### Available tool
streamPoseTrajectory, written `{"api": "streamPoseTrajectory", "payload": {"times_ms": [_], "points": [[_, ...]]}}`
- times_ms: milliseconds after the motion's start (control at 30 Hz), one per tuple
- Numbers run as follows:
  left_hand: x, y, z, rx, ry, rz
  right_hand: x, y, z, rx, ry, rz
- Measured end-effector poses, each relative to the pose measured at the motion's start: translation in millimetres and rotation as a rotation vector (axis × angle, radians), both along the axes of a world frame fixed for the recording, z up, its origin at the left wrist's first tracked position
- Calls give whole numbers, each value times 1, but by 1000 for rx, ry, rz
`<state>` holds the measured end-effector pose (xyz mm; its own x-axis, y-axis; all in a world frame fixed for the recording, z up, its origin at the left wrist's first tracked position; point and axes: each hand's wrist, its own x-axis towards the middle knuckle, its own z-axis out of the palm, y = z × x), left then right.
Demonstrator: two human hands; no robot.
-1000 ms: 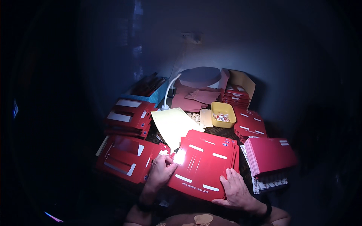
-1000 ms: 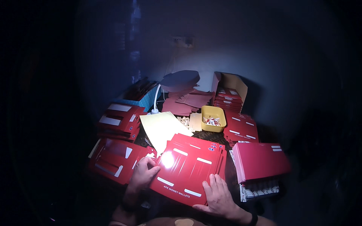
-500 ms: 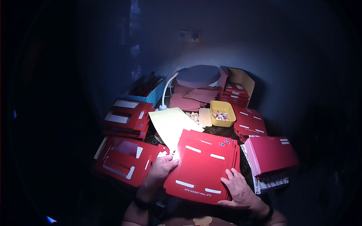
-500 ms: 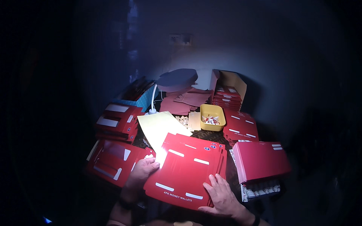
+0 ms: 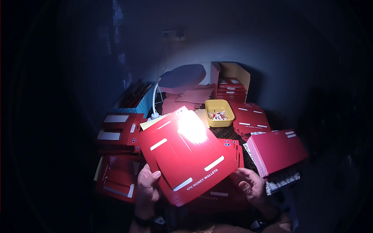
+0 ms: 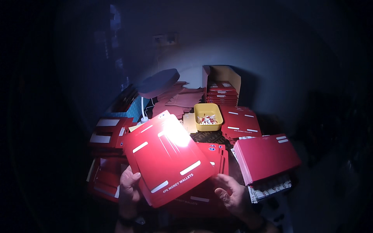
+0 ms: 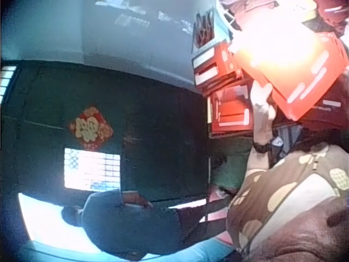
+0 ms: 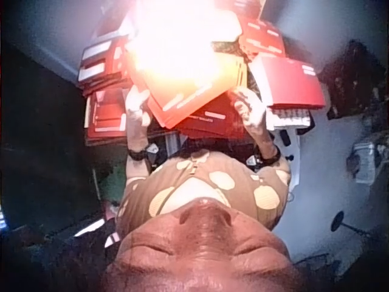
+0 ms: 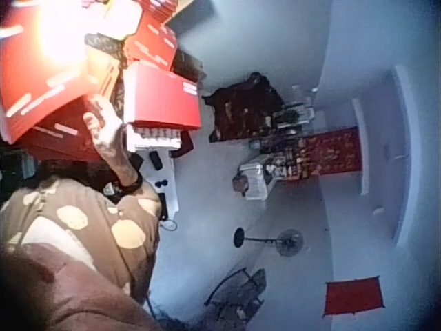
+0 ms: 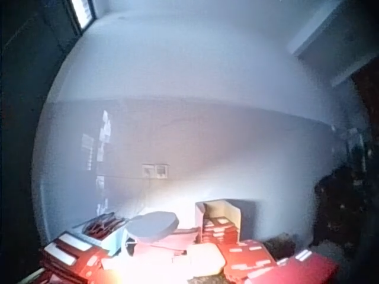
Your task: The recorder is assembling small red money wallets or folders by inserting tabs into slots.
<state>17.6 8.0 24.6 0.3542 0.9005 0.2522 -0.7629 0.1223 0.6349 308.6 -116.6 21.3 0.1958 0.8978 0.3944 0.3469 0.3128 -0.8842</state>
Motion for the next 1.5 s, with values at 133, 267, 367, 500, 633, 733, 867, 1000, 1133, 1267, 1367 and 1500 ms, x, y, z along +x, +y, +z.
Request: {"api": "streamPoseTrajectory", "payload": {"times_ms": [133, 267, 367, 500, 633, 733, 867, 1000, 1133, 1267, 1367, 1500], "points": [[12, -11, 5, 3, 76, -9, 3, 3, -11, -375, 162, 357], [24, -25, 11, -8, 340, -163, -25, 23, -10, -103, 799, 307], [-2, -19, -13, -26, 524, -335, -10, 30, -8, 25, 889, 216], [-16, -14, -20, -345, -224, -156, 5, 29, 2, -13, 925, 243], [-16, -2, -10, -174, 246, -87, 17, 33, 2, -50, 863, 333], [-13, 1, -26, -133, 282, -116, 22, 40, -6, -22, 648, 260], [-3, -2, -22, -164, 353, -81, 20, 36, 4, -110, 121, -64], [2, -10, -18, -179, 433, -48, 10, 29, 9, -36, -844, -402], [13, -17, -10, -242, 471, -102, -21, 31, 27, 96, -583, 64], [16, -20, -9, -226, 508, -112, -61, 43, 35, -47, -340, 415], [19, -23, -4, -194, 508, -138, -73, 54, 35, -44, -327, 433], [16, -23, -9, -237, 507, -171, -80, 60, 29, -6, -403, 439]]}}
